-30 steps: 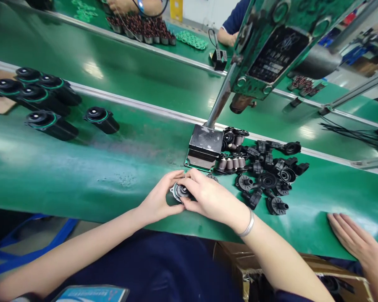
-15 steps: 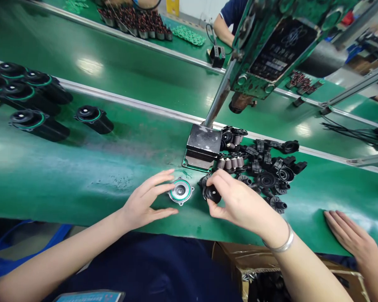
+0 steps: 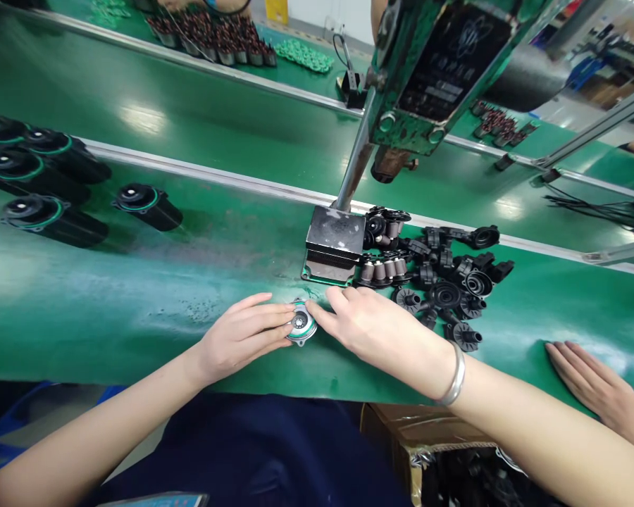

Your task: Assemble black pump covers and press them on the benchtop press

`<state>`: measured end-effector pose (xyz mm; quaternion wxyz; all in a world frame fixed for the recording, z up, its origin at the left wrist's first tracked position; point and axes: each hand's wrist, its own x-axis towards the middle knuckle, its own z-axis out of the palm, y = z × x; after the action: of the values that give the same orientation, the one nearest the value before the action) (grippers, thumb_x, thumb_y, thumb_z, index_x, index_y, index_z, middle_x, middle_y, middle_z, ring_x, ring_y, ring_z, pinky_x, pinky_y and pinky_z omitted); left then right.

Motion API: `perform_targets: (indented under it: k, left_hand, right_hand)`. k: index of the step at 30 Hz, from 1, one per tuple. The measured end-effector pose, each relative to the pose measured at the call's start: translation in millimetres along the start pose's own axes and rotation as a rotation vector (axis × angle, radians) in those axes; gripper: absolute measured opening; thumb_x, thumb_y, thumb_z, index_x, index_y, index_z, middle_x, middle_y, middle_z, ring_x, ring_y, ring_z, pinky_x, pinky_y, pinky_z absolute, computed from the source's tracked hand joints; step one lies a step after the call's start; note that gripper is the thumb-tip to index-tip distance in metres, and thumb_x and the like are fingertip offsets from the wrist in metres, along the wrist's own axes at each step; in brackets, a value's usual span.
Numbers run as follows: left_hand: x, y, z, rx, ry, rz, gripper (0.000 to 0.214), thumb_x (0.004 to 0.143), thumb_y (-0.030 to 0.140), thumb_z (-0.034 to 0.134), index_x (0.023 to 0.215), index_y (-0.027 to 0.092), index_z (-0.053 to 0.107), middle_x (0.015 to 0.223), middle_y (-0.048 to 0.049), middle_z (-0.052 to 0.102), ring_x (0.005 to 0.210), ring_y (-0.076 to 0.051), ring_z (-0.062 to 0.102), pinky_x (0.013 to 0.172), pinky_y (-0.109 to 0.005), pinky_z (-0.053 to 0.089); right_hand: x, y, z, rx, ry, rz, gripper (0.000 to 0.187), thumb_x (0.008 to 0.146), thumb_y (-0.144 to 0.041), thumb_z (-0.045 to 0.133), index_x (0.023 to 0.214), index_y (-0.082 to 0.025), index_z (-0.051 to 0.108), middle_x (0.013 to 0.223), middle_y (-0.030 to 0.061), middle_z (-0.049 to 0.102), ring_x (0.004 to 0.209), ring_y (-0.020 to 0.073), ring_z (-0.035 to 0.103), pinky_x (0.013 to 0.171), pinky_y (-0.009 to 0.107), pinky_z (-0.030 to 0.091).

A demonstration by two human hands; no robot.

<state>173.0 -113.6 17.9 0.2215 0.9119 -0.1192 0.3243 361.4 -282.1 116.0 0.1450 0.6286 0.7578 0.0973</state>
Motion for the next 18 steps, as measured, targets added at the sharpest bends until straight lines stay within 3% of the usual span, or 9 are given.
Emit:
perform_targets:
  k: [6,11,18]
  left_hand:
    - [-0.9,-3.4,1.7,0.029,-0.031,0.031,0.02,0.089,0.019,0.064,0.109,0.019,0.066,0.11,-0.0069,0.074,0.11,-0.019,0.068,0.103,-0.037,0.051]
    - [2.3,1.8,2.5,0.097,0.031,0.096,0.01,0.089,0.015,0.063,0.098,0.015,0.067,0.102,-0.008,0.076,0.102,-0.019,0.071,0.095,-0.034,0.055]
    - [3.4,7.3,6.3,0.073,0.073,0.033,0.009,0.089,0.016,0.062,0.096,0.014,0.067,0.099,-0.0082,0.077,0.097,-0.019,0.073,0.093,-0.032,0.056]
  right_hand:
    - [-9.6,1.2,-9.5,0.051,-0.05,-0.02,0.045,0.085,-0.02,0.046,0.129,-0.029,0.044,0.086,0.0018,0.046,0.063,-0.0005,0.036,0.064,0.021,0.017]
    - [-16.7,-1.3,-12.1,0.184,-0.19,-0.053,0.055,0.083,-0.029,0.051,0.137,-0.032,0.04,0.09,0.001,0.048,0.059,-0.003,0.034,0.057,0.018,0.016]
    - [-25.5,-12.8,-11.6,0.495,-0.295,0.033,0.062,0.087,-0.035,0.049,0.146,-0.035,0.031,0.094,0.0016,0.05,0.07,-0.0012,0.048,0.063,0.012,0.036]
